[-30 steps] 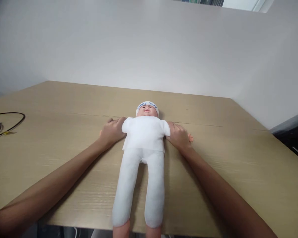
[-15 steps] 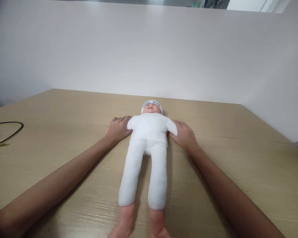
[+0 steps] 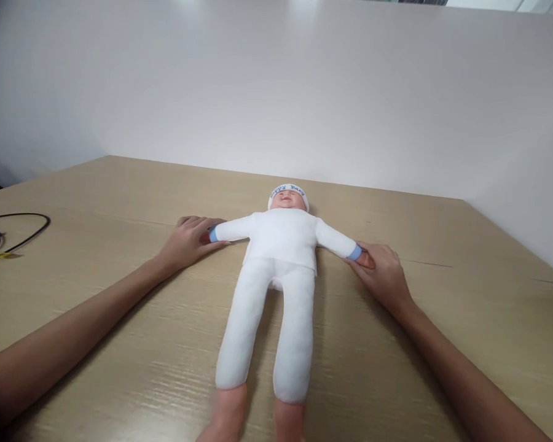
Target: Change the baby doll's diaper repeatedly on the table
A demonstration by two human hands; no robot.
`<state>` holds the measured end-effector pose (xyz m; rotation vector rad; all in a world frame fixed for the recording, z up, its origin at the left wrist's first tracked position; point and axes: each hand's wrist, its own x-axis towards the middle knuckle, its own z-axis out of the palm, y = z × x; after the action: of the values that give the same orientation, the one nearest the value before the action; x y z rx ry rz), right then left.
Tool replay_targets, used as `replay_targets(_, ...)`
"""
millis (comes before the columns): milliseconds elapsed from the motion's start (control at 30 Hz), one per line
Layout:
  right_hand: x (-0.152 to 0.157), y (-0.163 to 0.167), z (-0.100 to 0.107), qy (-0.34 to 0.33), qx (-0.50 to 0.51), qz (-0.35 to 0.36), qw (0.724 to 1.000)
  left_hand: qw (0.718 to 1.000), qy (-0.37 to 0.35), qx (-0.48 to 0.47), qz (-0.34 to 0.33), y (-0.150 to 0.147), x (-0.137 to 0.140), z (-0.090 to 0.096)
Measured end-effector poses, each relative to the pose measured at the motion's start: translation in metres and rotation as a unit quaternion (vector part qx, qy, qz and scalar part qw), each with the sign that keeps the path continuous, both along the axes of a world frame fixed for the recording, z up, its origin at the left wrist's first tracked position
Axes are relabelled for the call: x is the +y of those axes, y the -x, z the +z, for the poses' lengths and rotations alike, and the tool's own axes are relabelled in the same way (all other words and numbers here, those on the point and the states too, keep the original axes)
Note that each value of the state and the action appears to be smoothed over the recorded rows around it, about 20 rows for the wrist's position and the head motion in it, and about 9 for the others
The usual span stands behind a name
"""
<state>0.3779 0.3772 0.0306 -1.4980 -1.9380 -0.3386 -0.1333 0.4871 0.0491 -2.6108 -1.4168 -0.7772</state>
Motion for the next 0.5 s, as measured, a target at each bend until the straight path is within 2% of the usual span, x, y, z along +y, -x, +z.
replay_targets(100, 0.013, -0.003, 0.0, -0.02, -0.001, 0.01, 1.0, 1.0, -0.013, -0.003, 0.014, -0.005, 0.012, -0.001)
replay_targets(300, 0.049, -0.004, -0.001, -0.006, 0.004, 0.003, 1.0, 1.0, -0.01, -0.017, 0.011, -0.018, 0.04, -0.003)
replay_targets(500, 0.055, -0.007, -0.004, 0.037, 0.007, 0.037, 0.999, 0.999, 0.035, -0.04, 0.004, -0.006, 0.039, -0.006)
